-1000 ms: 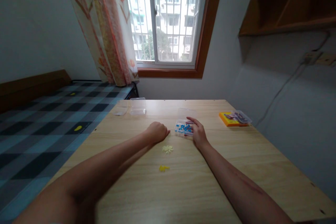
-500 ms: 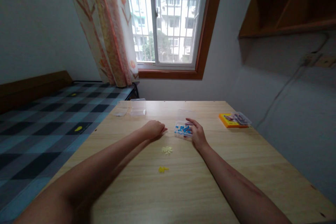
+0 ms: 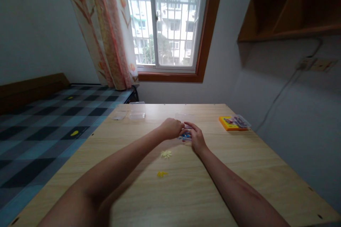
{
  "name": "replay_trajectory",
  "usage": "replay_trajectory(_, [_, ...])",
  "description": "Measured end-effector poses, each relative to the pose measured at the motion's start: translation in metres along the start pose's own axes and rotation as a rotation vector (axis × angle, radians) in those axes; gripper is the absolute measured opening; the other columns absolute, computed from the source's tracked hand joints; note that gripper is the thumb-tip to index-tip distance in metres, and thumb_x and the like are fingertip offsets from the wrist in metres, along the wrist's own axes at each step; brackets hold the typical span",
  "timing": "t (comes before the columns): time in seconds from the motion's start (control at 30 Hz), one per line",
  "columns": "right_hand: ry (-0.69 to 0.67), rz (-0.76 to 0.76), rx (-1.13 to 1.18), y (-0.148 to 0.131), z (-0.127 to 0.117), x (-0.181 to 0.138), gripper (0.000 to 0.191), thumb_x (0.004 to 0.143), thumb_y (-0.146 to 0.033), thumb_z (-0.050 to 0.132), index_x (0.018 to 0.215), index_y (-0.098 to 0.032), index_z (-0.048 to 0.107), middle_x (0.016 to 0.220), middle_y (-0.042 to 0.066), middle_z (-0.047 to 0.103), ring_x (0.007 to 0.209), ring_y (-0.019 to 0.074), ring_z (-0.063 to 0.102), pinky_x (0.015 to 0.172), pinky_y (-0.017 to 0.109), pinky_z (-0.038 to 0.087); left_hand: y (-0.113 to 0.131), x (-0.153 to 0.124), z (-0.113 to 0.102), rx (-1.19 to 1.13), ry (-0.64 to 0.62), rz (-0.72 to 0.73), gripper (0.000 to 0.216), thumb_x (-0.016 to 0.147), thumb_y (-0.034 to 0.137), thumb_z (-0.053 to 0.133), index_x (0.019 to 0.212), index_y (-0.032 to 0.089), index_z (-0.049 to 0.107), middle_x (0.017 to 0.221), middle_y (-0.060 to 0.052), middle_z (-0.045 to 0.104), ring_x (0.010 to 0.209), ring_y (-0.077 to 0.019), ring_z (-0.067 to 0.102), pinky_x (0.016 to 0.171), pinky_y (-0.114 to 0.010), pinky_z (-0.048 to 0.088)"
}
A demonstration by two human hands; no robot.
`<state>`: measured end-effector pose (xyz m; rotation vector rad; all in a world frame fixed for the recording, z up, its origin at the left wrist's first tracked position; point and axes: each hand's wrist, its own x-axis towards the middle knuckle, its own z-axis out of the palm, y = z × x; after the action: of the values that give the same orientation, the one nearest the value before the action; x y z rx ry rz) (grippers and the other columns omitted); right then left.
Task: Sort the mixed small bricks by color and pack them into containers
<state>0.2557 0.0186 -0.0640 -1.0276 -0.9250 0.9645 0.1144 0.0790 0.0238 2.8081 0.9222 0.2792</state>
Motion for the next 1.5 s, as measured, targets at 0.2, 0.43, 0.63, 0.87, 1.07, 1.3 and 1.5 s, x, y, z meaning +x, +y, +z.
replay_trajectory(0.2, [-0.001, 0.053, 0.042, -0.005, 0.006, -0.002, 0.052, 0.064, -0.028, 0.048, 0.112, -0.018, 0.066, 0.101, 0.006, 0.066, 0.069, 0.0159, 0.062, 0.048, 0.027, 0.057, -0.021, -0.032, -0.020, -0.147, 0.337, -0.111, 0.040, 0.093, 0.050, 0.049, 0.114, 0.018, 0.062, 0.107, -0.014, 0.063, 0.097, -0.0274, 0.062, 0.092, -0.045, 0.046])
replay_trajectory(0.43, [-0.136, 0.076, 0.030, -0.011, 0.018, -0.014, 0.035, 0.070, -0.034, 0.053, 0.100, -0.019, 0.063, 0.128, 0.005, 0.060, 0.061, 0.0085, 0.057, 0.039, 0.020, 0.052, -0.022, -0.048, 0.005, -1.184, 0.111, -0.489, 0.060, 0.094, 0.062, 0.035, 0.144, 0.029, 0.037, 0.144, -0.013, 0.044, 0.118, -0.0269, 0.056, 0.072, -0.033, 0.056])
replay_trajectory(0.63, [-0.125, 0.012, -0.021, -0.013, 0.024, -0.020, 0.036, 0.081, -0.053, 0.059, 0.100, -0.024, 0.055, 0.143, 0.003, 0.049, 0.051, 0.0019, 0.051, 0.030, 0.014, 0.041, -0.011, -0.035, 0.007, -1.389, 0.004, -0.697, 0.073, 0.088, 0.079, 0.016, 0.118, 0.024, 0.055, 0.122, -0.010, 0.059, 0.088, -0.0204, 0.065, 0.066, -0.035, 0.059])
replay_trajectory(0.87, [-0.107, -0.016, -0.095, -0.015, 0.028, -0.026, 0.040, 0.080, -0.055, 0.066, 0.101, -0.021, 0.061, 0.155, 0.008, 0.035, 0.049, 0.0020, 0.054, 0.029, 0.018, 0.046, -0.020, -0.037, 0.004, -1.452, -0.021, -0.785, 0.065, 0.089, 0.077, 0.023, 0.107, 0.023, 0.054, 0.111, -0.008, 0.063, 0.076, -0.0179, 0.065, 0.060, -0.031, 0.057])
replay_trajectory(1.07, [-0.060, 0.058, -0.086, -0.010, 0.023, -0.024, 0.048, 0.073, -0.058, 0.074, 0.098, -0.018, 0.064, 0.152, 0.014, 0.040, 0.046, 0.0045, 0.058, 0.030, 0.021, 0.049, -0.023, -0.042, 0.000, -1.565, -0.024, -0.773, 0.049, 0.093, 0.062, 0.034, 0.105, 0.021, 0.057, 0.105, -0.008, 0.065, 0.071, -0.0159, 0.064, 0.060, -0.029, 0.057])
replay_trajectory(1.3, [-0.075, 0.157, 0.032, -0.012, 0.021, -0.021, 0.051, 0.066, -0.052, 0.080, 0.096, -0.019, 0.055, 0.124, 0.011, 0.062, 0.043, 0.0060, 0.057, 0.030, 0.021, 0.049, -0.012, -0.041, 0.011, -1.441, 0.142, -0.718, 0.029, 0.080, 0.034, 0.058, 0.106, 0.021, 0.060, 0.107, -0.004, 0.065, 0.073, -0.0132, 0.064, 0.054, -0.022, 0.052])
replay_trajectory(1.5, [-0.054, 0.131, 0.105, -0.013, 0.021, -0.020, 0.052, 0.066, -0.048, 0.080, 0.096, -0.020, 0.048, 0.119, 0.007, 0.061, 0.052, 0.0067, 0.059, 0.033, 0.021, 0.052, -0.020, -0.042, 0.007, -1.624, 0.107, -0.776, 0.033, 0.086, 0.040, 0.045, 0.109, 0.021, 0.061, 0.106, -0.006, 0.064, 0.071, -0.0151, 0.065, 0.061, -0.030, 0.057])
